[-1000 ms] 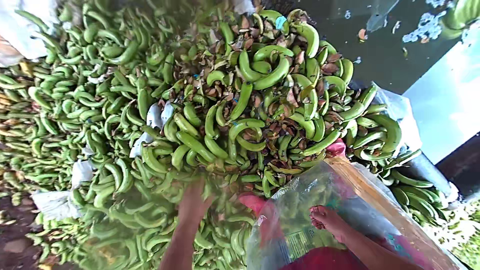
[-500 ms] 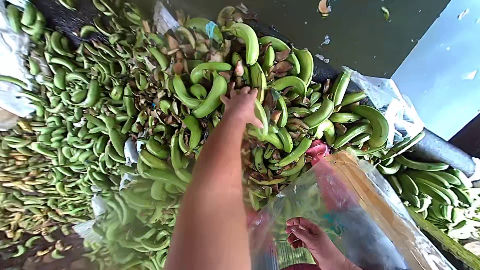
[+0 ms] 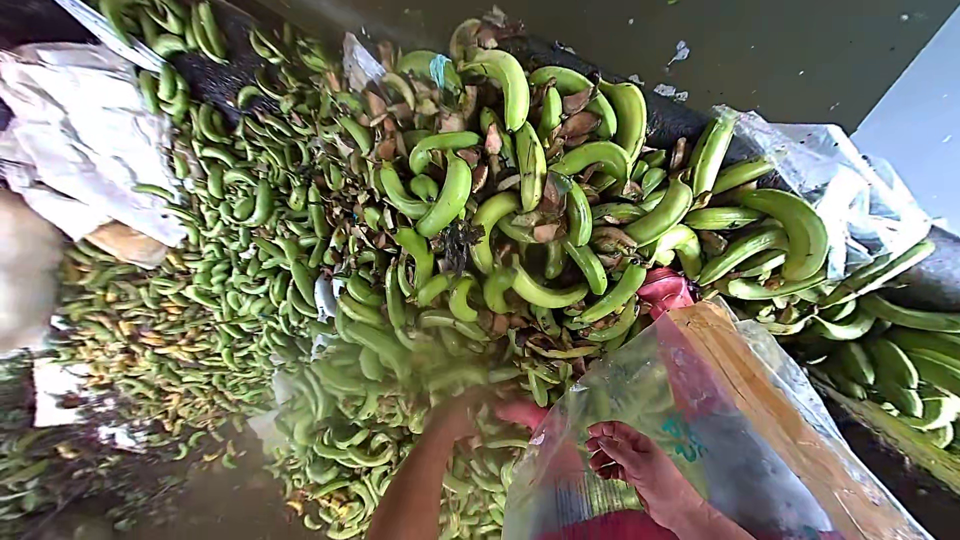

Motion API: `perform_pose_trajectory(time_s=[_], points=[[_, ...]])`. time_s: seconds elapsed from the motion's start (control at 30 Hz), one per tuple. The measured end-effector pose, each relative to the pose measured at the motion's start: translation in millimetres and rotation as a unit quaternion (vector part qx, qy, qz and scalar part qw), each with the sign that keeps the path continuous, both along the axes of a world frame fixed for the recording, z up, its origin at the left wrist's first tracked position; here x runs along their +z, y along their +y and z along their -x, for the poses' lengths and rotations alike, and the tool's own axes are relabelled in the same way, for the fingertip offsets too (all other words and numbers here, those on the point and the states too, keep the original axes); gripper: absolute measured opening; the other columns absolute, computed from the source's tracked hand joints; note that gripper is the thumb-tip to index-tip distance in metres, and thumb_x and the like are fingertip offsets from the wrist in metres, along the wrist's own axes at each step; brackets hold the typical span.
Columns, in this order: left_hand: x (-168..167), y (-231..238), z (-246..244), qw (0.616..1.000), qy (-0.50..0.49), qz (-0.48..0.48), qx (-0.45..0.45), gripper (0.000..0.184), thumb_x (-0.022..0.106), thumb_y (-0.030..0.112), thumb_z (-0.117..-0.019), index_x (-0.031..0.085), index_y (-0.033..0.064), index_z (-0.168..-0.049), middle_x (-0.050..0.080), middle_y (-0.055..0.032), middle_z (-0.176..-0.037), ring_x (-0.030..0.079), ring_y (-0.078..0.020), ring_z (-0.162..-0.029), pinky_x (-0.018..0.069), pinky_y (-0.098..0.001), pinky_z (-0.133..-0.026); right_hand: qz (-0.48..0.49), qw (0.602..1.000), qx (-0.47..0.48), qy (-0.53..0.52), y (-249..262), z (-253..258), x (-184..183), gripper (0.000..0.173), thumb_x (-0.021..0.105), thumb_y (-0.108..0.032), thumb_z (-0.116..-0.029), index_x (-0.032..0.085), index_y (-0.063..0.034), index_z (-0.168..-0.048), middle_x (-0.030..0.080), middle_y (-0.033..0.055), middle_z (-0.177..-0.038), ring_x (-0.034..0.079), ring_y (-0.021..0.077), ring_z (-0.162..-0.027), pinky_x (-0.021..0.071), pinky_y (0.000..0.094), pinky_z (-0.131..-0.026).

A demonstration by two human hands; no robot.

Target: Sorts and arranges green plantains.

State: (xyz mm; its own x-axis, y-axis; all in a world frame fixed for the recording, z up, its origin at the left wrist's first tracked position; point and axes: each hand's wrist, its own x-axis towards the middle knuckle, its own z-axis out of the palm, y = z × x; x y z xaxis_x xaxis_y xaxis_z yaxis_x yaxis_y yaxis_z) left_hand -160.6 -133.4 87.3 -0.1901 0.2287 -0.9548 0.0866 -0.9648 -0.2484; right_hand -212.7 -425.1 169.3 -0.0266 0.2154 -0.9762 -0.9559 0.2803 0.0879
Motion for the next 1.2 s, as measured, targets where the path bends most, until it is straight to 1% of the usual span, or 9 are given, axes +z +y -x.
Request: perform_pose_trajectory(time_s=[0.1,0.2,0.33,0.47,0.7,0.8,0.93,1.03,1.2], points=[[5.9,-20.7,-89.0,0.971,-0.237,0.025,0.022,0.055,0.062,0.034,-0.1026,0.054,-0.0016,-0.144,0.056,-0.0314,-0.141,0.054,-0.0494,-0.132,0.0421,-0.0665,-0.107,-0.005,1.0,-0.003,-0.005,2.4,1.7,-0.1,0.019,0.045,0.001,-0.106,0.058,0.0043,-0.118,0.069,0.0071,-0.094,0.069,0.0112,-0.073,0.0593,0.0254,-0.07],[-20.7,-40.2,-189.9,0.879,-0.466,0.093,0.028,0.069,0.08,0.031,-0.0893,0.053,-0.0021,-0.144,0.047,-0.0336,-0.149,0.038,-0.0574,-0.14,0.0353,-0.0746,-0.107,0.0,1.0,-0.002,-0.008,1.0,0.7,0.8,0.019,0.045,0.0,-0.1055,0.059,0.0035,-0.117,0.069,0.0062,-0.093,0.069,0.0111,-0.074,0.0599,0.0257,-0.07],[-63.5,-61.8,-285.9,0.901,-0.434,0.008,0.012,0.106,0.088,0.043,-0.0792,0.027,0.0196,-0.164,0.01,-0.0188,-0.172,0.014,-0.0587,-0.151,0.0253,-0.0851,-0.104,0.017,1.0,-0.003,-0.008,-4.3,2.4,-3.2,0.02,0.042,0.001,-0.1047,0.058,0.0026,-0.117,0.07,0.0045,-0.094,0.07,0.0106,-0.074,0.0606,0.026,-0.071],[-98.3,-45.7,-249.0,0.884,-0.467,-0.015,0.005,0.073,0.084,0.039,-0.0827,0.056,0.0144,-0.145,0.016,-0.017,-0.17,0.031,-0.0534,-0.145,0.0441,-0.0677,-0.103,0.031,1.0,0.001,-0.006,-2.8,7.2,-7.9,0.021,0.041,0.001,-0.1041,0.058,0.0021,-0.117,0.071,0.0043,-0.095,0.07,0.0109,-0.075,0.0608,0.0265,-0.072],[-65.1,25.7,-84.9,0.865,-0.498,0.035,0.045,0.048,0.084,0.007,-0.0811,0.066,-0.0066,-0.124,0.046,-0.0303,-0.151,0.048,-0.0513,-0.135,0.0431,-0.0653,-0.108,0.047,0.998,0.036,-0.018,14.8,9.3,-11.4,0.02,0.043,0.001,-0.1047,0.059,0.0024,-0.117,0.07,0.0057,-0.095,0.07,0.011,-0.074,0.0603,0.0257,-0.07],[-27.5,80.7,36.6,0.967,-0.246,-0.062,0.024,0.055,0.074,0.011,-0.0896,0.056,-0.0065,-0.139,0.049,-0.0322,-0.148,0.044,-0.0502,-0.14,0.0373,-0.064,-0.113,0.045,0.998,0.046,-0.018,19.9,8.5,-13.2,0.02,0.043,0.001,-0.1054,0.059,0.0031,-0.117,0.07,0.0064,-0.094,0.07,0.011,-0.073,0.0597,0.0252,-0.07],[34.7,123.5,166.4,0.98,-0.009,-0.185,0.078,0.094,0.089,0.033,-0.0785,0.043,0.0071,-0.156,0.022,-0.0285,-0.166,0.023,-0.0585,-0.148,0.0297,-0.0774,-0.11,0.043,0.997,0.062,-0.001,24.4,6.8,-14.8,0.018,0.045,0.001,-0.1059,0.058,0.0028,-0.118,0.069,0.0068,-0.094,0.069,0.0111,-0.074,0.0584,0.0247,-0.069],[27.2,125.3,134.1,0.965,-0.13,-0.154,0.168,0.098,0.084,0.042,-0.0843,0.034,0.0019,-0.159,0.027,-0.0333,-0.162,0.03,-0.0568,-0.147,0.0301,-0.0708,-0.115,0.043,0.996,0.073,0.002,23.9,6.0,-15.2,0.019,0.044,0.001,-0.1061,0.058,0.0036,-0.119,0.069,0.0078,-0.095,0.069,0.0118,-0.074,0.0584,0.0252,-0.069],[-39.9,43.0,-86.7,0.854,-0.483,0.004,0.193,0.078,0.076,0.028,-0.0925,0.039,0.0038,-0.157,0.026,-0.036,-0.162,0.028,-0.0567,-0.148,0.0277,-0.0694,-0.116,0.045,0.997,0.064,-0.016,21.6,6.6,-13.7,0.02,0.043,0.0,-0.1058,0.058,0.0029,-0.118,0.069,0.0065,-0.095,0.07,0.0113,-0.074,0.0595,0.0252,-0.07]])
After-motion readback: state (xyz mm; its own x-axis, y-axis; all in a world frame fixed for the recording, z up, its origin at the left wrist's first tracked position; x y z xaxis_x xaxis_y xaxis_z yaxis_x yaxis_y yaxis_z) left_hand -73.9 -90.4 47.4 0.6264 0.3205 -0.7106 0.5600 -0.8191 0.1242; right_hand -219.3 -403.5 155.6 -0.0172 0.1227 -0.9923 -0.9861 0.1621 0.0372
